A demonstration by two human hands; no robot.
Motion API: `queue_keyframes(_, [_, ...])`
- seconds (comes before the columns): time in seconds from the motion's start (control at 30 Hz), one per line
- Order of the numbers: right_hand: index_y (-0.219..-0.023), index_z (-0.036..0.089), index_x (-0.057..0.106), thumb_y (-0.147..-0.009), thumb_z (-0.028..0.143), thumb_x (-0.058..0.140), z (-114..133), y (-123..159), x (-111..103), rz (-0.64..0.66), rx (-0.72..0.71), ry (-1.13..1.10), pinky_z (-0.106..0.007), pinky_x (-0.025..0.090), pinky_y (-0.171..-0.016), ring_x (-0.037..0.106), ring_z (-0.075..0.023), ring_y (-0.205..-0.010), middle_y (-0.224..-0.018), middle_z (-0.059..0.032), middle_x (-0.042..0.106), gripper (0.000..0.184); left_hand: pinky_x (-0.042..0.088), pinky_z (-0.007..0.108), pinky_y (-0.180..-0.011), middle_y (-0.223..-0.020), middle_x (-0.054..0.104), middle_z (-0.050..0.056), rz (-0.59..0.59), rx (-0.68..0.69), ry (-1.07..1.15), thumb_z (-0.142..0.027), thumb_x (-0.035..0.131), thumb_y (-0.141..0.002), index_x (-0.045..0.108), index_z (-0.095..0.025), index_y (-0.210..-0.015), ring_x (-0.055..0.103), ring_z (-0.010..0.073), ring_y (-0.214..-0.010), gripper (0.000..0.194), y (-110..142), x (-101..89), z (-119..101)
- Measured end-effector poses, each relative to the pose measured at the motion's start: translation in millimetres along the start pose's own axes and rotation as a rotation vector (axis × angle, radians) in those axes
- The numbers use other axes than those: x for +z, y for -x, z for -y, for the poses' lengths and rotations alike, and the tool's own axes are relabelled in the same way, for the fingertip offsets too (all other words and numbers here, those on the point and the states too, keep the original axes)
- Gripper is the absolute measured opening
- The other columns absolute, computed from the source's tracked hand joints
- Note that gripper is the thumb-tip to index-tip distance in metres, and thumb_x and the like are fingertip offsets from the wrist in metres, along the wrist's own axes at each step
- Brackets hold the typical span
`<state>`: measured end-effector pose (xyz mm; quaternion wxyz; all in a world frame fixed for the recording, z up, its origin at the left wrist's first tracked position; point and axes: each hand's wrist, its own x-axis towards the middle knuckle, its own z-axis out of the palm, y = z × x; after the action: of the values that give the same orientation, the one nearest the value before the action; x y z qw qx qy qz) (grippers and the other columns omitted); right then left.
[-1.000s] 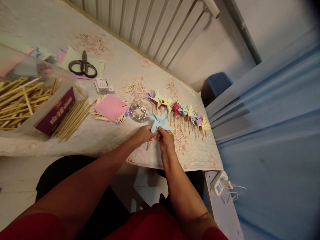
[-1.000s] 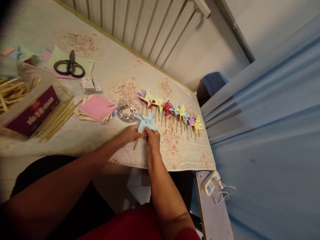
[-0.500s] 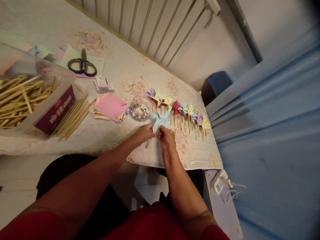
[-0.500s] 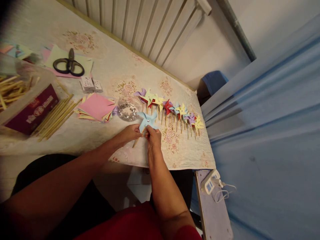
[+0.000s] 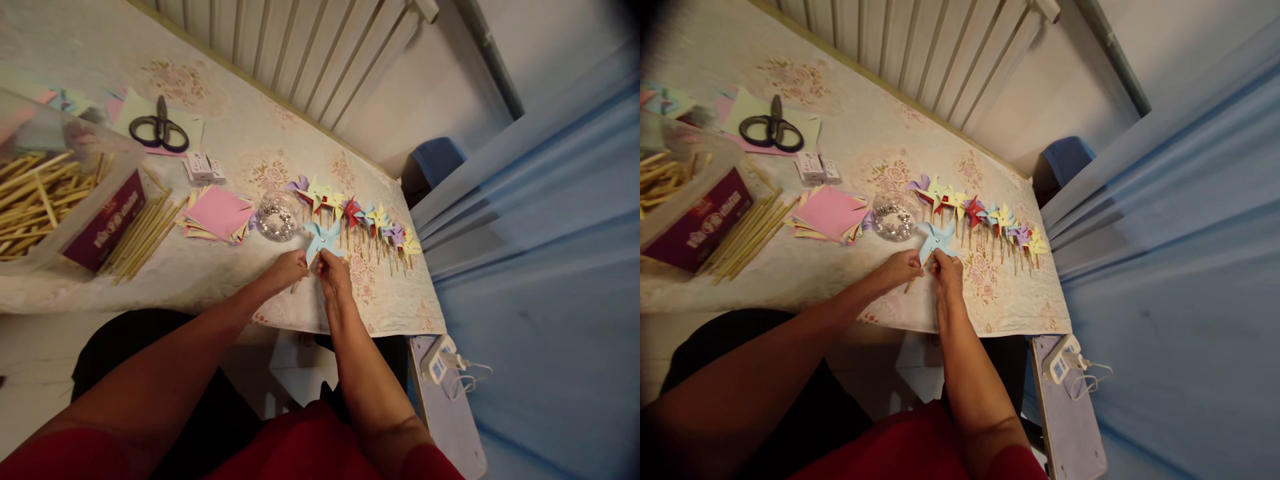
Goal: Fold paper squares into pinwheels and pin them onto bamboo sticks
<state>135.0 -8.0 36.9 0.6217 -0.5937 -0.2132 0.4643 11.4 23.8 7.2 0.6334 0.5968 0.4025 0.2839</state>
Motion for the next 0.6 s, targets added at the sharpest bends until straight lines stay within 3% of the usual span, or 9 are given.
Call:
queue_keyframes(0.3, [-0.066, 0.017, 0.062, -0.061, 0.032, 0.078, -2.7, 0.8, 0.2, 0.025, 0.001, 0.07, -0.02, 0.032, -0.042, 0.041, -0.0054, -0.044, -0.056, 0.0041, 0.059, 0.023, 0.035, 0.023, -0.055, -0.06, 0.058, -0.002, -0.053, -0.02, 0.035, -0.012, 0.062, -0.063, 0.053, -0.018, -0.067, 0.053, 0.0128, -0.058, 0.011, -0.4, 0.4, -2.2])
queue_keyframes(0.6, [-0.072, 0.017, 0.065, -0.064, 0.031, 0.072, -24.5, 29.1, -8.5, 0.065, -0.057, 0.27, -0.019, 0.028, -0.043, 0.041, -0.0052, -0.042, -0.053, 0.0062, 0.058, 0.017, 0.033, 0.021, -0.052, -0.057, 0.054, -0.005, -0.181, -0.008, 0.122, -0.015, 0.061, -0.064, 0.051, -0.018, -0.066, 0.048, 0.01, -0.054, 0.011, 2.6, -3.6, -7.4])
